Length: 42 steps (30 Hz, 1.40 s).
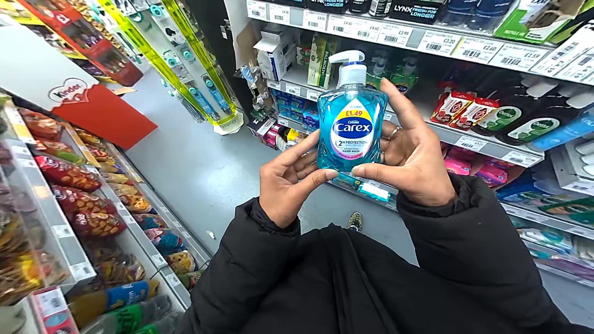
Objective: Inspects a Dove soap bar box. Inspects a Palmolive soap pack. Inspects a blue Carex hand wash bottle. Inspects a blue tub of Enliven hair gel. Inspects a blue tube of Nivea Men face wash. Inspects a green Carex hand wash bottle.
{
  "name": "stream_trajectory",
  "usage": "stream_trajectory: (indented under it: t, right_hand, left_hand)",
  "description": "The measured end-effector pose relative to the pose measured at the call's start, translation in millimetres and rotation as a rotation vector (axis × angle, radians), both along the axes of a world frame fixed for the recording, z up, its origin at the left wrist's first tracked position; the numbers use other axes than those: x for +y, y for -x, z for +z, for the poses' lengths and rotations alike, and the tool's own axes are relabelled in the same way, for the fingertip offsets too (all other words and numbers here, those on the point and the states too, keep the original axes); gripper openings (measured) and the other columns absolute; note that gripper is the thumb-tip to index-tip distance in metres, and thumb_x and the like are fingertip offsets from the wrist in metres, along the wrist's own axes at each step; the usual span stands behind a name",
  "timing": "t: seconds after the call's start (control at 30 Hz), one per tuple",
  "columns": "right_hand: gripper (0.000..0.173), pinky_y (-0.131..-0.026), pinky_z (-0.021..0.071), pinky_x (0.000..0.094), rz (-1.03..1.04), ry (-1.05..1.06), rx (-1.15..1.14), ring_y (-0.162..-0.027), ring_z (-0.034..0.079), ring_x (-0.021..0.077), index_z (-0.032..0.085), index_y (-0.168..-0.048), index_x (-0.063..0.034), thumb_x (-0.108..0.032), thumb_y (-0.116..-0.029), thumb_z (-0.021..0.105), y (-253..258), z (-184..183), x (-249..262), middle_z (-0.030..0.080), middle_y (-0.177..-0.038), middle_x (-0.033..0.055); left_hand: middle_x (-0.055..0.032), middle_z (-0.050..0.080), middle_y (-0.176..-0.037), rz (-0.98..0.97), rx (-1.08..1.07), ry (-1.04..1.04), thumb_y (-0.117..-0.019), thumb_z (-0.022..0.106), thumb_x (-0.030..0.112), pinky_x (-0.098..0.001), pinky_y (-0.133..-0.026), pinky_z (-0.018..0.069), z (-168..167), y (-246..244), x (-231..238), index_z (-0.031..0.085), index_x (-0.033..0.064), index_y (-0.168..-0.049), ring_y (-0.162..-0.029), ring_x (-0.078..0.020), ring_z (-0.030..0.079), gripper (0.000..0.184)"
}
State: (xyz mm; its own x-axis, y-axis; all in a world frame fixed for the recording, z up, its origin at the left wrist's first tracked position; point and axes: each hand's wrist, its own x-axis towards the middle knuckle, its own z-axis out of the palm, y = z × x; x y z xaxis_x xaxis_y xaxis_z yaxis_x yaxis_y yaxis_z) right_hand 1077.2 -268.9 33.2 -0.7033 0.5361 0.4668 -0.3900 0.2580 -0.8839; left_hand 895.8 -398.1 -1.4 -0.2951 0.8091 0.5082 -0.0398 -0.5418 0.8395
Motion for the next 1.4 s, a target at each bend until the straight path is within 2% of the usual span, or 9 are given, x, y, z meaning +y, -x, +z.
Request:
stream_trajectory:
  t: [0.17,0.3,0.4,0.53,0.73,1.0,1.1,1.17,1.4]
  right_hand:
    - [0.12,-0.092,0.0641,0.049,-0.008,0.007,-0.007,-0.115,0.068,0.0403,0.008,-0.163,0.0001,0.017,-0.068,0.081,2,-1,-1,0.055,-0.14,0.0275]
    - [0.108,-0.092,0.0639,0.047,-0.029,0.04,-0.021,-0.116,0.067,0.0391,0.01,-0.163,-0.0001,0.011,-0.0782,0.076,1,-4,-3,0.053,-0.141,0.0275]
    - [0.101,-0.092,0.0633,0.0456,-0.044,0.051,-0.017,-0.115,0.068,0.0375,0.013,-0.163,-0.0006,0.01,-0.0814,0.071,2,-8,-2,0.055,-0.14,0.0267]
    - [0.099,-0.093,0.0626,0.0457,-0.048,0.056,-0.02,-0.116,0.067,0.0374,0.012,-0.163,-0.0003,0.011,-0.0828,0.07,2,-10,0,0.055,-0.14,0.0272]
    - [0.089,-0.094,0.0617,0.0433,-0.075,0.082,-0.072,-0.118,0.067,0.0344,0.009,-0.164,-0.0036,0.002,-0.0924,0.062,4,-11,0,0.054,-0.143,0.0251]
    - [0.087,-0.096,0.0611,0.0433,-0.088,0.091,-0.077,-0.117,0.067,0.0336,0.011,-0.164,-0.0024,0.006,-0.0927,0.06,5,-10,10,0.056,-0.141,0.0247]
    - [0.086,-0.097,0.0606,0.0444,-0.076,0.092,-0.063,-0.118,0.066,0.0345,0.011,-0.163,-0.0003,0.008,-0.092,0.059,5,-11,14,0.055,-0.142,0.0257]
    - [0.086,-0.097,0.0606,0.0441,-0.076,0.088,-0.064,-0.119,0.066,0.0349,0.012,-0.163,-0.0004,0.009,-0.092,0.059,6,-10,17,0.054,-0.143,0.0257]
    - [0.086,-0.096,0.0607,0.0433,-0.056,0.093,-0.068,-0.118,0.067,0.0342,0.011,-0.163,-0.0005,0.008,-0.0922,0.06,10,-12,21,0.054,-0.143,0.0255]
  left_hand:
    - [-0.0259,0.059,-0.141,0.008,0.0,0.007,-0.0815,0.075,-0.014,-0.0413,-0.097,0.0613,-3,2,1,0.05,-0.0154,-0.141,-0.113,-0.0327,0.07,0.065]
    - [-0.0255,0.06,-0.139,-0.018,-0.018,0.034,-0.0817,0.075,-0.014,-0.0417,-0.096,0.0618,-7,1,1,0.05,-0.0138,-0.142,-0.112,-0.0333,0.071,0.066]
    - [-0.02,0.062,-0.139,-0.027,0.005,0.064,-0.0826,0.074,-0.014,-0.0401,-0.095,0.0619,-7,2,-1,0.051,-0.0056,-0.146,-0.112,-0.0307,0.071,0.068]
    - [-0.0209,0.064,-0.136,-0.039,-0.025,0.07,-0.0827,0.074,-0.014,-0.0403,-0.093,0.0626,-8,3,0,0.052,-0.0071,-0.145,-0.11,-0.0312,0.072,0.067]
    - [-0.0207,0.064,-0.136,-0.026,-0.036,0.083,-0.0838,0.074,-0.014,-0.0414,-0.095,0.062,-11,2,6,0.05,-0.0062,-0.146,-0.112,-0.0321,0.071,0.067]
    - [-0.0202,0.064,-0.136,-0.016,-0.037,0.087,-0.0821,0.075,-0.014,-0.04,-0.095,0.0618,-13,2,16,0.052,-0.0061,-0.145,-0.112,-0.0307,0.072,0.068]
    - [-0.0248,0.062,-0.136,-0.012,-0.05,0.05,-0.0816,0.075,-0.013,-0.0415,-0.097,0.0614,-17,3,22,0.051,-0.0131,-0.142,-0.112,-0.0331,0.071,0.065]
    - [-0.0249,0.061,-0.138,0.0,-0.043,0.045,-0.0818,0.075,-0.013,-0.0404,-0.096,0.0618,-16,4,25,0.05,-0.0147,-0.141,-0.11,-0.0319,0.072,0.064]
    - [-0.0239,0.061,-0.138,0.025,-0.046,0.058,-0.0809,0.076,-0.014,-0.0396,-0.095,0.0622,-18,5,25,0.052,-0.014,-0.14,-0.11,-0.0307,0.072,0.064]
